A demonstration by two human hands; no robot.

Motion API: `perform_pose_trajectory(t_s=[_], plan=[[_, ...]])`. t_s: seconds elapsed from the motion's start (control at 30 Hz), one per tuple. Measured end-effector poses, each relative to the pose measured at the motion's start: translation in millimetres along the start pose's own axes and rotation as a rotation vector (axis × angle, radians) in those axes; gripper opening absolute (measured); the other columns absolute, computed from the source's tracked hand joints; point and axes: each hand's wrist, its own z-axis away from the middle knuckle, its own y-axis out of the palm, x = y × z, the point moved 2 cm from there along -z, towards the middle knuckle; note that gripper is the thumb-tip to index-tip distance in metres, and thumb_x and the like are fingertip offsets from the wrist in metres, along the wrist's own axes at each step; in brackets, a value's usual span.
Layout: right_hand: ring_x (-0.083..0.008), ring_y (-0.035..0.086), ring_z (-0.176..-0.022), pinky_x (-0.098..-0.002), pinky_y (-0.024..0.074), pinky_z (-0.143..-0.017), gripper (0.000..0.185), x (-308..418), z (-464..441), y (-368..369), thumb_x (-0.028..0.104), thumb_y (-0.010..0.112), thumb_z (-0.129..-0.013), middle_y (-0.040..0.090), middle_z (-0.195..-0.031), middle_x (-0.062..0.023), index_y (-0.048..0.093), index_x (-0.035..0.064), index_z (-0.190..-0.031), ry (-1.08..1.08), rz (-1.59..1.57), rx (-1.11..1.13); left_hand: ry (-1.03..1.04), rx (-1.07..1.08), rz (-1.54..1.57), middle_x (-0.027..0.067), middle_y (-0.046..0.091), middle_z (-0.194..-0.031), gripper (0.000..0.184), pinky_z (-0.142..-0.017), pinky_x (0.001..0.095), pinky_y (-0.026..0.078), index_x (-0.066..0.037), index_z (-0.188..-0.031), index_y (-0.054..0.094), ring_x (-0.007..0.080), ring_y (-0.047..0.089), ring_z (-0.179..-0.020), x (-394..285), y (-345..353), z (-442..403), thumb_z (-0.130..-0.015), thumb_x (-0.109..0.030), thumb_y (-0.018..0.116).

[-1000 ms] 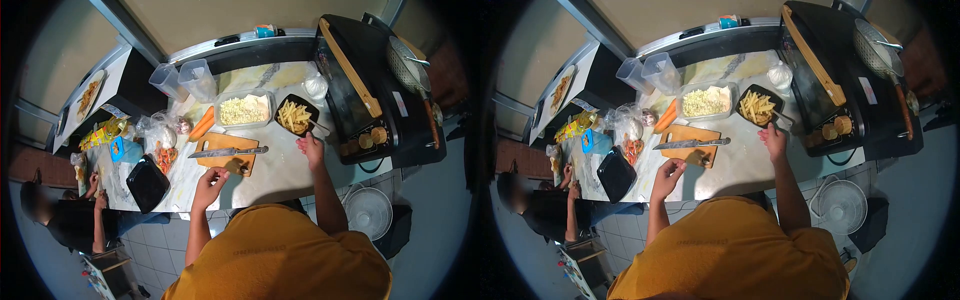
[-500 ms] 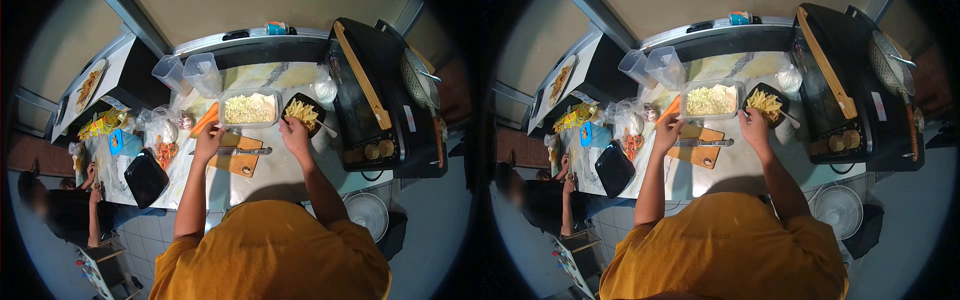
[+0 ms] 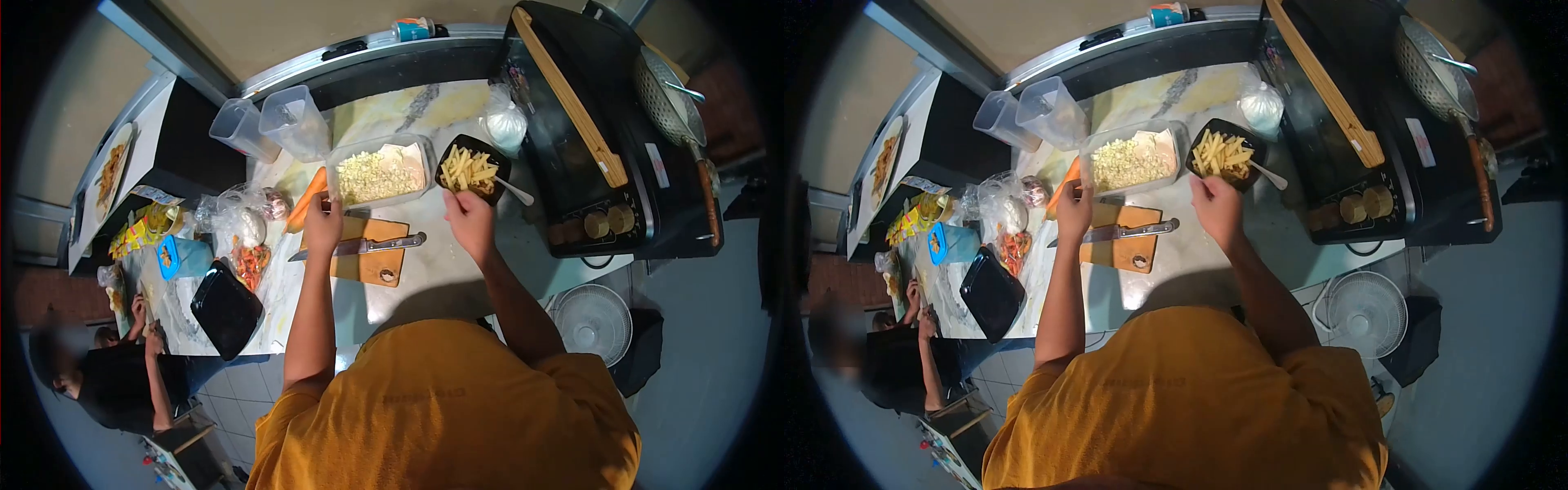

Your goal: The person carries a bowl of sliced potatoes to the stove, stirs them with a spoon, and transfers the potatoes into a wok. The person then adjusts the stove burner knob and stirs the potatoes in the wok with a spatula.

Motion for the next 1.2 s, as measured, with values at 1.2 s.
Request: perform_pose_trajectory(t_s=[1.2], plan=[[-0.0266, 0.062, -0.058, -0.0338, 0.0481, -0.056, 0.022, 24.9, -11.6, -75.5, 0.018, 0.045, -0.093, 0.06, -0.065, -0.0143, 0.06, 0.0026, -0.092, -0.262, 0.203, -0.407, -0.103, 0.064, 0.349, 0.0009, 0.056, -0.078, 0.028, -0.068, 0.0212, 0.04, 0.001, -0.099, 0.06, 0.0078, 0.05, -0.074, -15.8, -39.3, 78.4, -0.089, -0.025, 0.06]])
